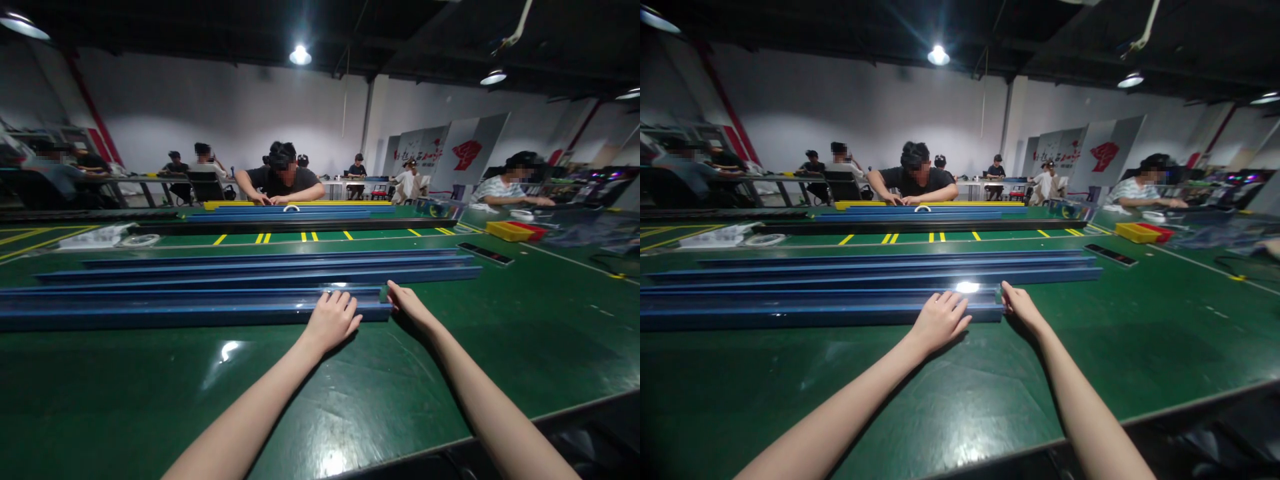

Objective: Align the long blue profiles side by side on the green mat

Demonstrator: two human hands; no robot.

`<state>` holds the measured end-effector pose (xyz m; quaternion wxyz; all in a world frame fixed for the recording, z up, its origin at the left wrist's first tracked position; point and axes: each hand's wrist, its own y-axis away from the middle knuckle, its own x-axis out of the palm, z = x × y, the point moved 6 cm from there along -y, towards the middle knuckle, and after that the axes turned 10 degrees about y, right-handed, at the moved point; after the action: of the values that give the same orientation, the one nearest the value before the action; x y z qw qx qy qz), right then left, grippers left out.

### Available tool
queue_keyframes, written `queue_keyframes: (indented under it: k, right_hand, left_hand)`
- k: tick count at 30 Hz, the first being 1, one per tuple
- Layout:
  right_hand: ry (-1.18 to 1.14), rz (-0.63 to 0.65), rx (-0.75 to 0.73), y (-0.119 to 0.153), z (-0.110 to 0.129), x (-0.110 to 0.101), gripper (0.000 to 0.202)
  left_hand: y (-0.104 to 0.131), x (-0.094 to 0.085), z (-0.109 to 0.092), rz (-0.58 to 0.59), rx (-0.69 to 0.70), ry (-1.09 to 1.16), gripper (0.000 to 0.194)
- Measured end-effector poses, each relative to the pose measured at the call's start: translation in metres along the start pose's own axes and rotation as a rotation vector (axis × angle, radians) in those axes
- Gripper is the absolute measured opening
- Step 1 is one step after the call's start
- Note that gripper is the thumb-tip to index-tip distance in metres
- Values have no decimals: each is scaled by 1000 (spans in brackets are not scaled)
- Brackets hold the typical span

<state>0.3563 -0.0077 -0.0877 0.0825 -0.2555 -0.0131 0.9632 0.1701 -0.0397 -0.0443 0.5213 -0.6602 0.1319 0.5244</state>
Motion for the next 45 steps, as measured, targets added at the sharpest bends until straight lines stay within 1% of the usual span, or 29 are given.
queue_keyframes:
  k: [2,4,7,11,14,19,26,35,45]
  right_hand:
    - [-20,-13,-17,0,-3,-1,49]
    - [15,-30,-35,0,-3,-3,45]
    - [61,-33,-61,0,-1,-4,40]
    - [58,-31,-80,2,4,-3,37]
    - [36,-30,-80,3,7,-2,34]
    - [-11,-36,-64,3,8,-2,31]
    - [4,-14,-48,6,10,-1,30]
    - [52,26,-84,7,15,-1,32]
    - [63,47,-96,3,9,0,32]
  left_hand:
    - [4,1,0,-13,16,-13,31]
    - [6,0,0,-25,19,-22,31]
    - [7,-1,2,-42,-5,-29,30]
    - [8,-2,5,-69,-58,-27,25]
    - [9,1,6,-53,-75,-41,22]
    - [10,3,7,-36,-84,-67,21]
    - [11,4,8,-27,-86,-53,20]
    - [10,3,8,-1,-71,-32,20]
    - [10,4,10,-24,-65,-42,19]
